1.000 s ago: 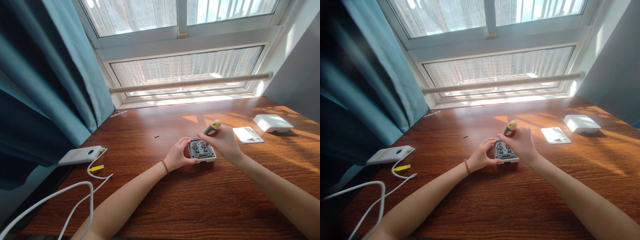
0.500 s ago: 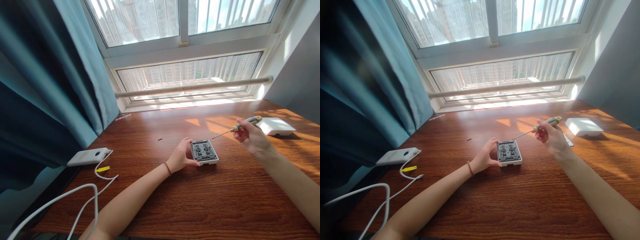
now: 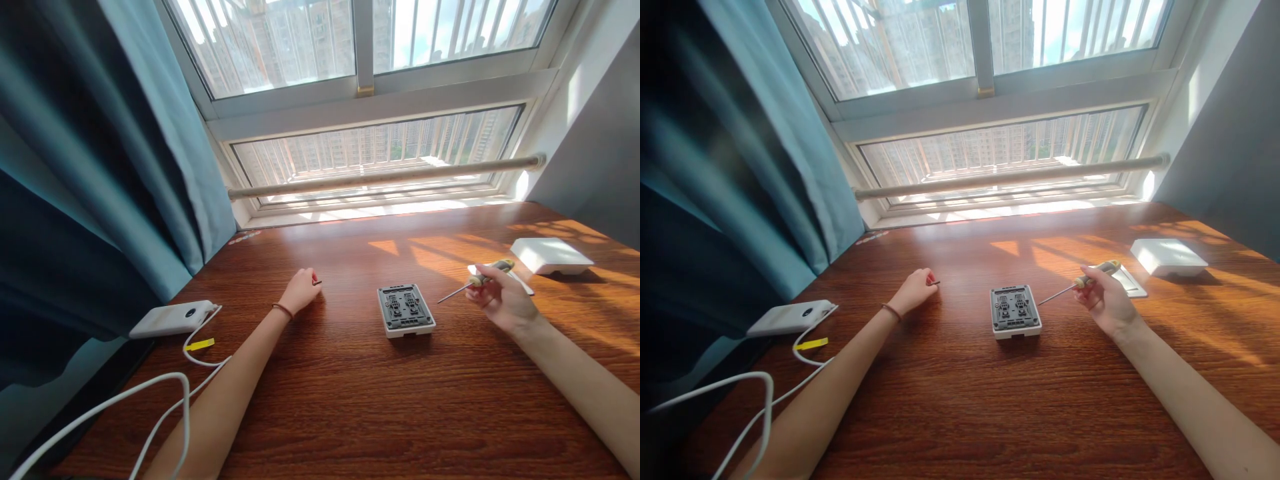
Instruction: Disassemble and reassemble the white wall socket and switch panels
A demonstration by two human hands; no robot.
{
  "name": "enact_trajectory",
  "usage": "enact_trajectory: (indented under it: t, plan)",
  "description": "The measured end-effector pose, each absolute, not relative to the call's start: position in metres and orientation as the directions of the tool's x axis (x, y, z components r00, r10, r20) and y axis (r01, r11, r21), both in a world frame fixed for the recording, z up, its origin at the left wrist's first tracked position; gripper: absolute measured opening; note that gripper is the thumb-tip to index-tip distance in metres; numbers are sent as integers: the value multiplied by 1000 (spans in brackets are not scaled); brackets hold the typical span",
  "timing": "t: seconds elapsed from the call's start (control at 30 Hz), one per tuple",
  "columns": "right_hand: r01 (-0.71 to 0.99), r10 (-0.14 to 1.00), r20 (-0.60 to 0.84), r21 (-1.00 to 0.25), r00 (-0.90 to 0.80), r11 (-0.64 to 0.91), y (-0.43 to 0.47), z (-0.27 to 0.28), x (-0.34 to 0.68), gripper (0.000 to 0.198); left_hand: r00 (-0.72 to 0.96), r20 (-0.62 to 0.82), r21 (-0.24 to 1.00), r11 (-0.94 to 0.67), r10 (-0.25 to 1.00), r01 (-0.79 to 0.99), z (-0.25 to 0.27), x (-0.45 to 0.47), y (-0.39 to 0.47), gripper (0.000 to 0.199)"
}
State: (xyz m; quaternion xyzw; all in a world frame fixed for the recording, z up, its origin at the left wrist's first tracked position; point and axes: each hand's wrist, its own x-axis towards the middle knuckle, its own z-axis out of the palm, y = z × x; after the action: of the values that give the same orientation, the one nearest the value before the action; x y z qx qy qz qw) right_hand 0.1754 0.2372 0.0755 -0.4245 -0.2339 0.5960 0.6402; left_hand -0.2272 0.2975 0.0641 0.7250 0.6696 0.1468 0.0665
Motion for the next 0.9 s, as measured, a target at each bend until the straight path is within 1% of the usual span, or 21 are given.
enact_trajectory:
  t: [0.07,0.13,0.27,0.4,0.43,0.47,0.57,0.7,0.73,0.83,0.9]
  plan:
    - [-568,960,-202,-821,193,-58,237,76,176,14,72,103,266,-97,992,959,59,-225,297,4]
    - [-573,959,-202,-818,201,-52,237,77,176,15,73,95,245,-95,993,965,57,-223,297,7]
    - [-578,960,-201,-814,194,-53,236,79,174,15,37,116,234,-64,993,970,54,-225,299,8]
    - [-573,960,-202,-817,195,-55,235,79,174,14,-17,199,249,-34,980,968,49,-231,303,37]
    - [-570,959,-205,-820,197,-58,235,78,174,13,-19,213,255,-36,977,966,47,-232,305,41]
    - [-567,958,-208,-821,196,-62,235,78,174,13,-18,219,259,-41,976,965,45,-233,306,40]
    - [-562,957,-219,-824,190,-77,236,75,173,12,-1,219,270,-60,976,961,41,-237,311,31]
    - [-553,955,-229,-829,190,-89,236,73,173,11,4,231,275,-69,973,959,40,-236,315,34]
    - [-552,955,-229,-829,190,-89,236,73,173,12,5,232,275,-70,973,959,41,-235,316,33]
    - [-553,955,-232,-828,185,-94,236,72,173,12,20,226,282,-85,974,956,42,-231,316,20]
    - [-553,956,-233,-828,180,-97,236,72,172,12,32,225,297,-99,974,950,44,-229,316,16]
